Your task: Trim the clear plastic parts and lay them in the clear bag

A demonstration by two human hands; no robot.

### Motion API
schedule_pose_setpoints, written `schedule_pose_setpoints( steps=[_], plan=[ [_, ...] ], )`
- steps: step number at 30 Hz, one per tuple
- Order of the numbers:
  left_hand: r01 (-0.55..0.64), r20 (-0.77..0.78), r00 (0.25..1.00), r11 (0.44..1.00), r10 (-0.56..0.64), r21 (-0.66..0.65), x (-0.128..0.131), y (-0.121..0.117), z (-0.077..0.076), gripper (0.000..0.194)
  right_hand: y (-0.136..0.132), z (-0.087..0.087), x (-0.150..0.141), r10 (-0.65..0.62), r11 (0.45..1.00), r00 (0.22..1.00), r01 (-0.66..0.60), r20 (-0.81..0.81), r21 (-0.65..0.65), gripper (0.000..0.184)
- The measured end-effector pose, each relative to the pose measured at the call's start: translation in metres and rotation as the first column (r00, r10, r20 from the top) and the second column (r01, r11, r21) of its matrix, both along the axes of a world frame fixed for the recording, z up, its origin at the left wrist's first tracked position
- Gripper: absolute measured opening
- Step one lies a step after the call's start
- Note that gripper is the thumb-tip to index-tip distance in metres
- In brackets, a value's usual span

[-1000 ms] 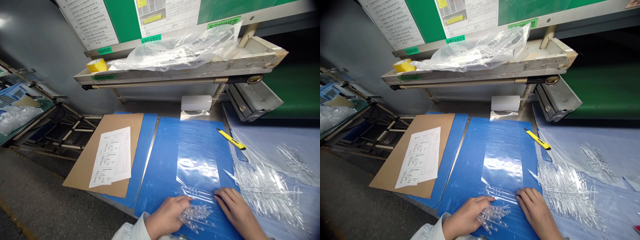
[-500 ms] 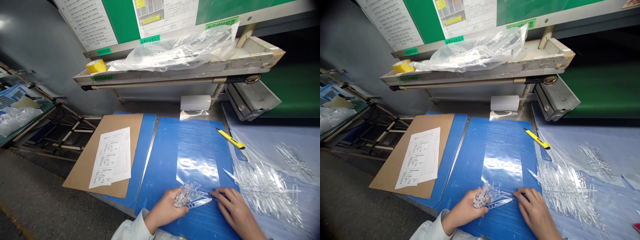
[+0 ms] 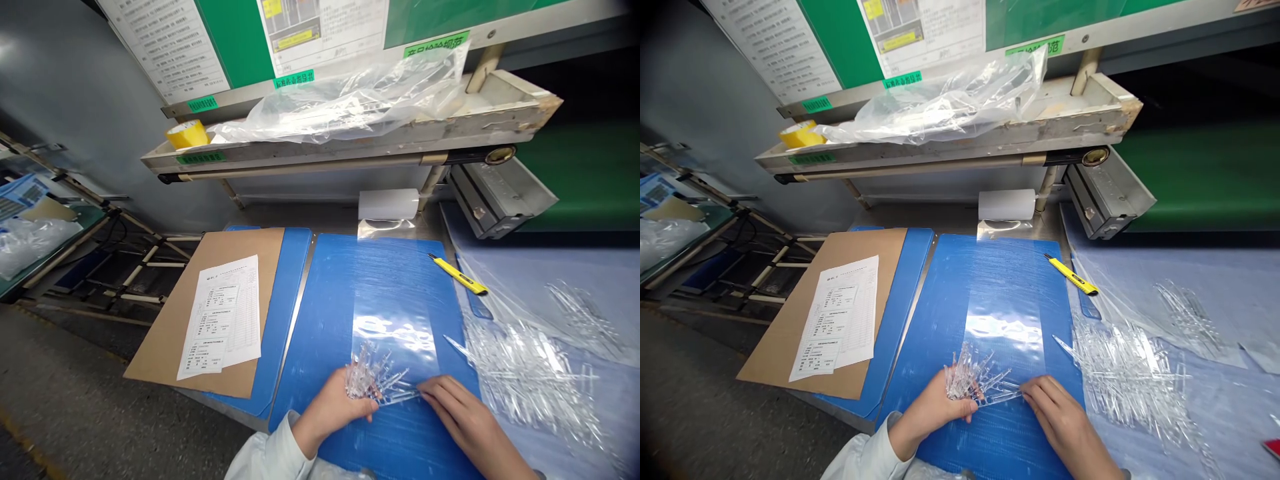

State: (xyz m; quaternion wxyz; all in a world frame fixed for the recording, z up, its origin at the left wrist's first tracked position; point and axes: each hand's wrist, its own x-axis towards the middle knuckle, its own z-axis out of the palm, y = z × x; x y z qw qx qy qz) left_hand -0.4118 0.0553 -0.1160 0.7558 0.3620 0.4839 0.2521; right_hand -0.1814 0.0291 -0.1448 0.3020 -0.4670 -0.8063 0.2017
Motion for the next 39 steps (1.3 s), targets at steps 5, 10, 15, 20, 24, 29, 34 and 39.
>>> schedule_pose_setpoints(
  steps=[5, 10, 15, 20, 24, 29, 34, 39],
  plan=[
    [-0.234, -0.039, 0.972, 0.97, 0.232, -0.063, -0.003, 0.005, -0.007, 0.036, -0.002, -0.003, 0.002, -0.017, 1.0, 1.0, 0.018, 0.012, -0.019, 0.015],
    [-0.38, -0.063, 0.924, 0.924, 0.377, -0.048, -0.012, 0.01, -0.006, 0.033, -0.002, -0.016, 0.015, -0.104, 0.994, 0.993, 0.101, 0.051, 0.047, 0.012],
    [-0.407, -0.066, 0.912, 0.912, 0.404, -0.048, -0.016, 0.011, -0.005, 0.031, 0.001, -0.028, 0.019, -0.135, 0.989, 0.986, 0.129, 0.094, 0.071, 0.014],
    [-0.393, -0.095, 0.916, 0.919, 0.389, -0.021, -0.014, 0.01, -0.009, 0.037, 0.001, -0.031, 0.016, -0.147, 0.988, 0.984, 0.141, 0.099, 0.066, 0.015],
    [-0.378, -0.121, 0.919, 0.926, 0.376, 0.004, -0.013, 0.01, -0.01, 0.044, 0.001, -0.032, 0.016, -0.154, 0.987, 0.982, 0.148, 0.107, 0.064, 0.016],
    [-0.345, -0.148, 0.927, 0.938, 0.345, 0.033, -0.013, 0.008, -0.01, 0.048, 0.002, -0.03, 0.014, -0.159, 0.985, 0.981, 0.15, 0.108, 0.087, 0.018],
    [-0.262, -0.186, 0.944, 0.961, 0.273, 0.085, -0.01, 0.01, -0.01, 0.038, 0.003, -0.026, 0.013, -0.166, 0.984, 0.978, 0.155, 0.13, 0.093, 0.02],
    [-0.108, -0.191, 0.972, 0.983, 0.136, 0.151, -0.005, 0.011, -0.01, 0.021, 0.004, -0.018, 0.01, -0.168, 0.984, 0.976, 0.157, 0.142, 0.08, 0.026]
  ],
)
